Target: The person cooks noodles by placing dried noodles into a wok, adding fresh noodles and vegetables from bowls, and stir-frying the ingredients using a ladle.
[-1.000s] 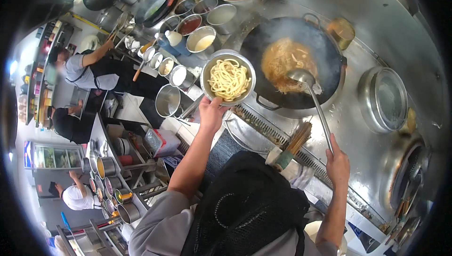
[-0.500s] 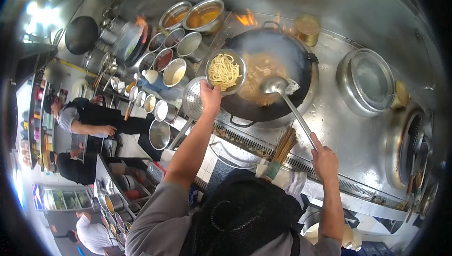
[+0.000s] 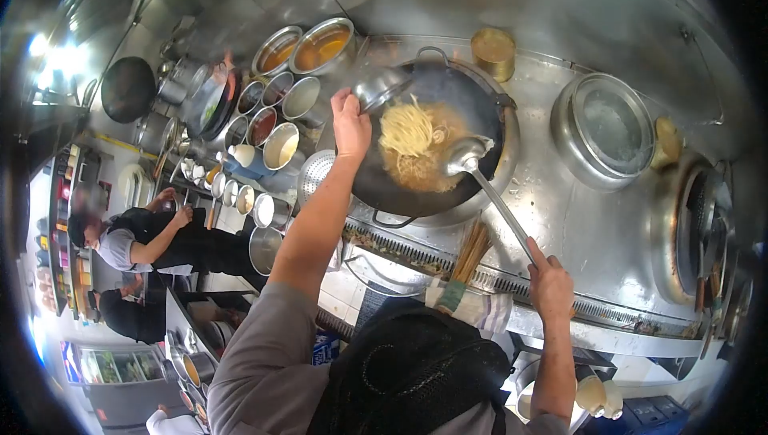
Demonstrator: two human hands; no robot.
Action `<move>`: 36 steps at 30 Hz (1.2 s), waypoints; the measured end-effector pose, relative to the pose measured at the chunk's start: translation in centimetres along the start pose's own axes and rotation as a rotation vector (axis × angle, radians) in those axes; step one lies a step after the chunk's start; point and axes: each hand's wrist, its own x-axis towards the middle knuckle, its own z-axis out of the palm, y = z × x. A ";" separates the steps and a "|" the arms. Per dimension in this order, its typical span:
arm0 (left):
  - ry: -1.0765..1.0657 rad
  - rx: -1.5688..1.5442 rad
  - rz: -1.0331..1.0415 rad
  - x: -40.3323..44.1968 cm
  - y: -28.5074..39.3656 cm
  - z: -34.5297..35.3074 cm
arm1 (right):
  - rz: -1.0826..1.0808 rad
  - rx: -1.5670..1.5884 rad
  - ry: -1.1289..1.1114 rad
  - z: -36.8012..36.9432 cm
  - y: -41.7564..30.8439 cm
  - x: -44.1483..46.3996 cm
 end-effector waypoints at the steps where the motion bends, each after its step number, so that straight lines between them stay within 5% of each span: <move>1: 0.008 -0.005 0.006 0.8 0.6 -0.2 | 0.004 -0.006 -0.005 0.1 0.0 0.0; 10: 0.295 -0.033 0.297 6.9 4.9 -4.5 | -0.053 0.067 0.068 0.6 1.1 -0.1; 13: 0.365 -0.052 0.216 5.4 6.0 -6.2 | -0.124 0.095 0.113 0.2 0.5 -0.4; 16: 0.194 -0.042 0.229 0.2 4.9 -4.1 | -0.139 0.131 0.136 -0.1 -0.8 0.0; 18: -0.063 -0.118 0.086 -4.2 4.3 -3.6 | -0.197 0.271 0.206 -0.5 -1.9 0.4; 22: 0.174 -0.164 -0.428 -9.6 -1.8 -6.5 | -0.319 0.273 0.249 0.1 -3.2 2.3; 24: 0.149 -0.123 -0.658 -14.0 -5.4 -11.0 | -0.098 0.398 0.097 0.2 -5.2 3.7; 28: 0.536 -0.720 -1.067 -24.4 -7.9 -24.0 | -0.125 0.523 -0.006 5.4 -4.2 10.5; 33: 1.221 -0.622 -1.140 -41.1 -7.6 -40.0 | -0.280 0.475 -0.010 12.3 -3.2 19.4; 34: 1.372 -0.563 -1.136 -44.3 -6.3 -42.8 | -0.147 0.507 -0.193 9.2 -7.5 16.6; 36: 1.617 -0.410 -1.116 -51.6 -4.5 -46.6 | -0.183 0.312 -0.191 9.4 -9.1 15.8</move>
